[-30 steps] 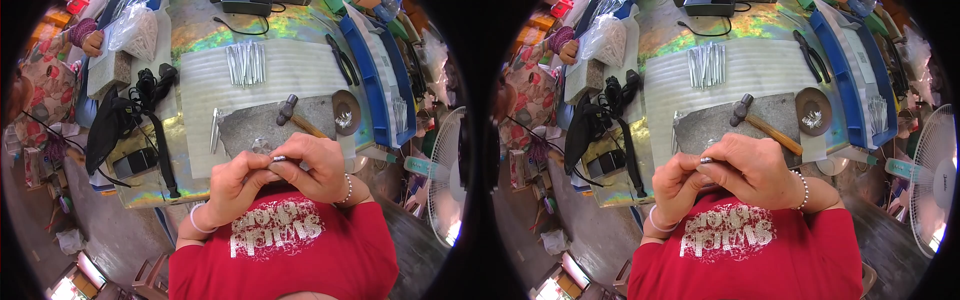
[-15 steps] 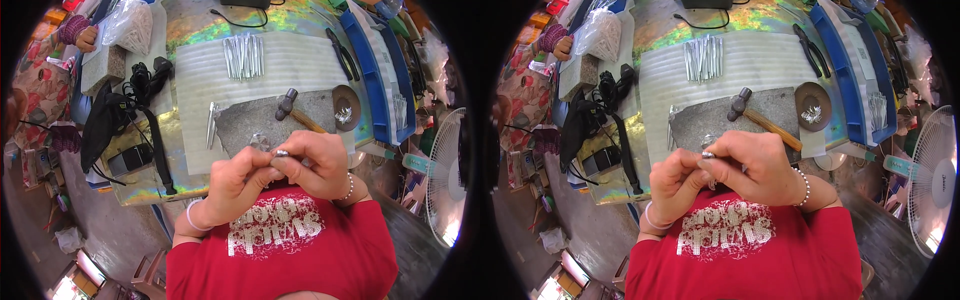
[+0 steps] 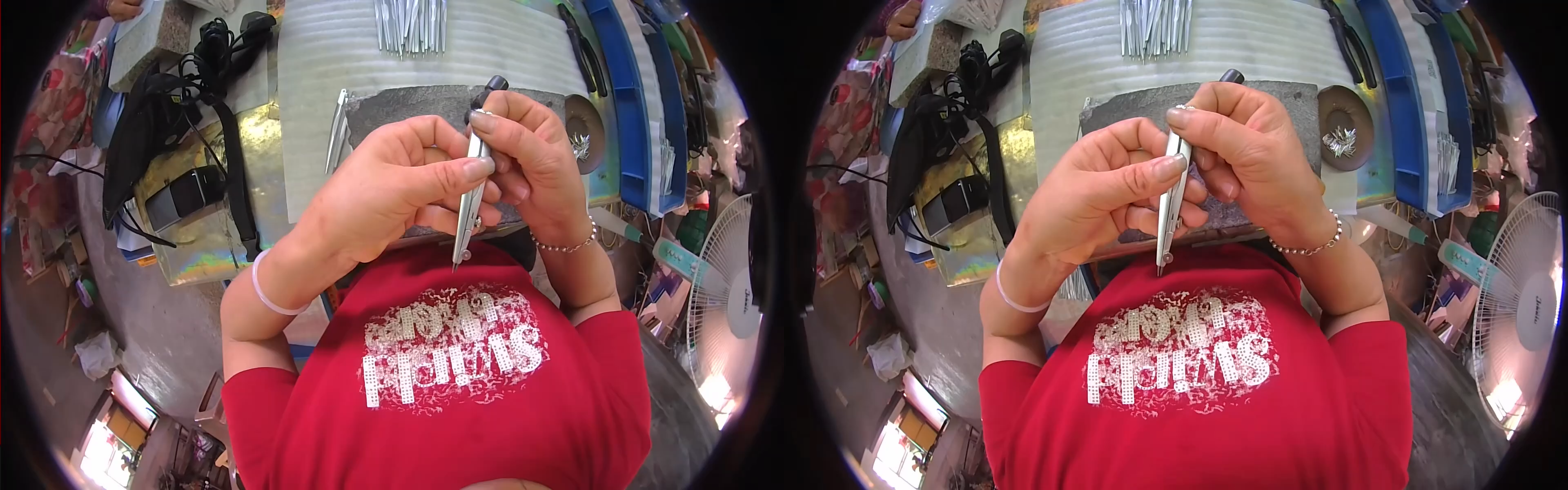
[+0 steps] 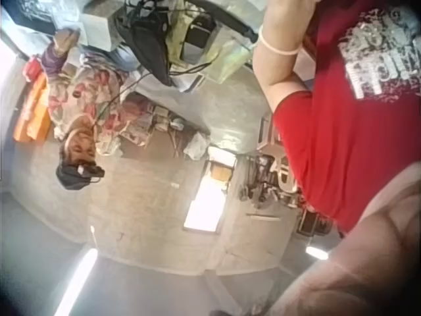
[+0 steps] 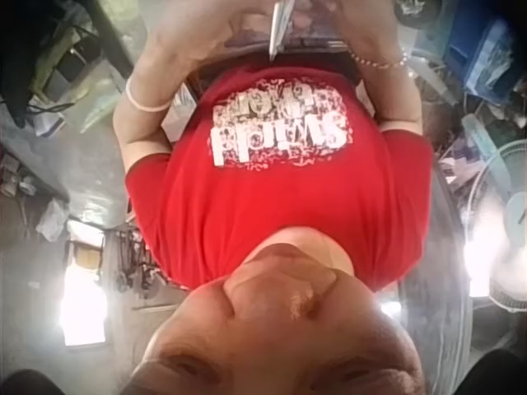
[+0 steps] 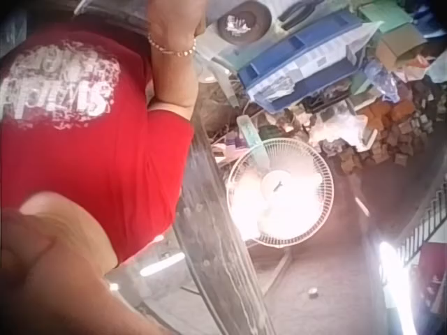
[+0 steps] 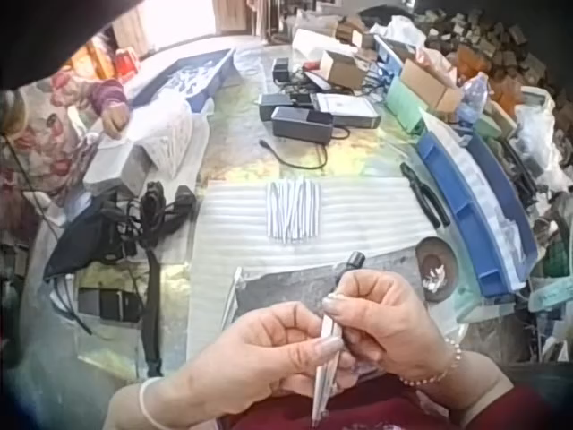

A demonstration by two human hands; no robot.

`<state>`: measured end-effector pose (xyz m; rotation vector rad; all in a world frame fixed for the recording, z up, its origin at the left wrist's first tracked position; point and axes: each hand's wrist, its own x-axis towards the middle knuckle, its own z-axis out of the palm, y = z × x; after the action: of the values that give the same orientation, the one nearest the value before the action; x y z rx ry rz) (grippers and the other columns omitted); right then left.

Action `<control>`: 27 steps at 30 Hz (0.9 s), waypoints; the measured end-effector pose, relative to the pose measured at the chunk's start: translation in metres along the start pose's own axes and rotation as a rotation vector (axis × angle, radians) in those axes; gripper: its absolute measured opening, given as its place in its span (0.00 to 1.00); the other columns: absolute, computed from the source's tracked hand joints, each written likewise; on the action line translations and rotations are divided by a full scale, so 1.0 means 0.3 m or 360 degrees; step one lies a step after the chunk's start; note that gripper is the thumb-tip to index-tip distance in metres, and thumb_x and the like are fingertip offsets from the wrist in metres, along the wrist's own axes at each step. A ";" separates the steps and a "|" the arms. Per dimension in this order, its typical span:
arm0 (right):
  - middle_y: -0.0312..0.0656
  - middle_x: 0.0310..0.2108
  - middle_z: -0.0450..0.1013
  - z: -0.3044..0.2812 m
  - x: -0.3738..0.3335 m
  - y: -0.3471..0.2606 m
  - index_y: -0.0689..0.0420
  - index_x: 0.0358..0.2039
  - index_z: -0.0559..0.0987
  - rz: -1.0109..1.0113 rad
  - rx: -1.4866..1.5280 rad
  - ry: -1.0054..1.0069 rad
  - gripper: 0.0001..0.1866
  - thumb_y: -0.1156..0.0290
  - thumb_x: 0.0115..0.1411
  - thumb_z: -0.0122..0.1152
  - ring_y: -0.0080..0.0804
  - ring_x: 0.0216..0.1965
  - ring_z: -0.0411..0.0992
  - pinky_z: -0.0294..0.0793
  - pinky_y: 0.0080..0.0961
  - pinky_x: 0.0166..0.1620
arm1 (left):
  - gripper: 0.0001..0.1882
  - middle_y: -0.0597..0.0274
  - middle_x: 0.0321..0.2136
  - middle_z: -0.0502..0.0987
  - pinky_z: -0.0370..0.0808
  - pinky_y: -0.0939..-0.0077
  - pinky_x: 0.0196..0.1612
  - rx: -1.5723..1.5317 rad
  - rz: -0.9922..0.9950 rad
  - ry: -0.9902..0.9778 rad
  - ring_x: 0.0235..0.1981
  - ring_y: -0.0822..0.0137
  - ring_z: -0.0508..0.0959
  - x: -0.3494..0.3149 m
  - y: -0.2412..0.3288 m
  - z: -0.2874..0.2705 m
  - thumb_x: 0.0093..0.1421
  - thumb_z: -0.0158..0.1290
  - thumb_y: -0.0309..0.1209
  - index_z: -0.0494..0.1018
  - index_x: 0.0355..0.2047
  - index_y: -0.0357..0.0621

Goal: Marking and shaping small metal components using a hammer and punch on a stone block, followed by sorting the pieces.

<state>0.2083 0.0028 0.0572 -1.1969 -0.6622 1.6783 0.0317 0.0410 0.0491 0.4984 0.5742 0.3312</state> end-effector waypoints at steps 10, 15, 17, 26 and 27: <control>0.32 0.17 0.67 0.011 -0.085 0.043 0.58 0.26 0.72 -0.0127 0.0116 0.0120 0.08 0.70 0.61 0.56 0.11 0.10 0.56 0.51 0.10 0.12 | 0.07 0.47 0.32 0.78 0.82 0.72 0.32 -0.0020 -0.0225 -0.0082 0.34 0.55 0.82 -0.018 0.002 0.037 0.62 0.51 0.27 0.65 0.36 0.37; 0.33 0.17 0.68 0.011 -0.127 0.075 0.58 0.26 0.71 -0.0273 0.0148 0.0214 0.08 0.72 0.62 0.54 0.10 0.11 0.56 0.51 0.09 0.12 | 0.08 0.47 0.32 0.78 0.82 0.75 0.30 0.0011 -0.0331 -0.0160 0.34 0.55 0.82 -0.016 0.002 0.056 0.60 0.53 0.27 0.65 0.31 0.39; 0.33 0.17 0.68 0.011 -0.138 0.084 0.58 0.26 0.71 -0.0298 0.0171 0.0230 0.08 0.72 0.62 0.54 0.10 0.11 0.56 0.51 0.09 0.12 | 0.08 0.47 0.32 0.78 0.82 0.75 0.29 0.0027 -0.0335 -0.0166 0.34 0.55 0.82 -0.010 -0.006 0.058 0.60 0.54 0.27 0.65 0.31 0.39; 0.33 0.17 0.68 -0.022 -0.142 0.098 0.58 0.26 0.71 -0.0292 0.0343 0.0226 0.07 0.72 0.62 0.54 0.10 0.10 0.55 0.51 0.09 0.12 | 0.08 0.48 0.31 0.78 0.82 0.75 0.29 0.0004 -0.0374 -0.0209 0.34 0.55 0.82 0.019 -0.024 0.066 0.61 0.53 0.27 0.65 0.30 0.38; 0.33 0.17 0.68 -0.024 -0.140 0.099 0.58 0.26 0.71 -0.0284 0.0376 0.0217 0.08 0.72 0.62 0.54 0.10 0.10 0.55 0.51 0.09 0.12 | 0.08 0.49 0.31 0.78 0.82 0.75 0.28 -0.0023 -0.0381 -0.0210 0.33 0.55 0.82 0.022 -0.023 0.066 0.61 0.52 0.27 0.65 0.30 0.38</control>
<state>0.2072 -0.0482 0.0473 -1.0414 -0.4582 1.4666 0.0498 0.0311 0.0570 0.4288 0.4966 0.0738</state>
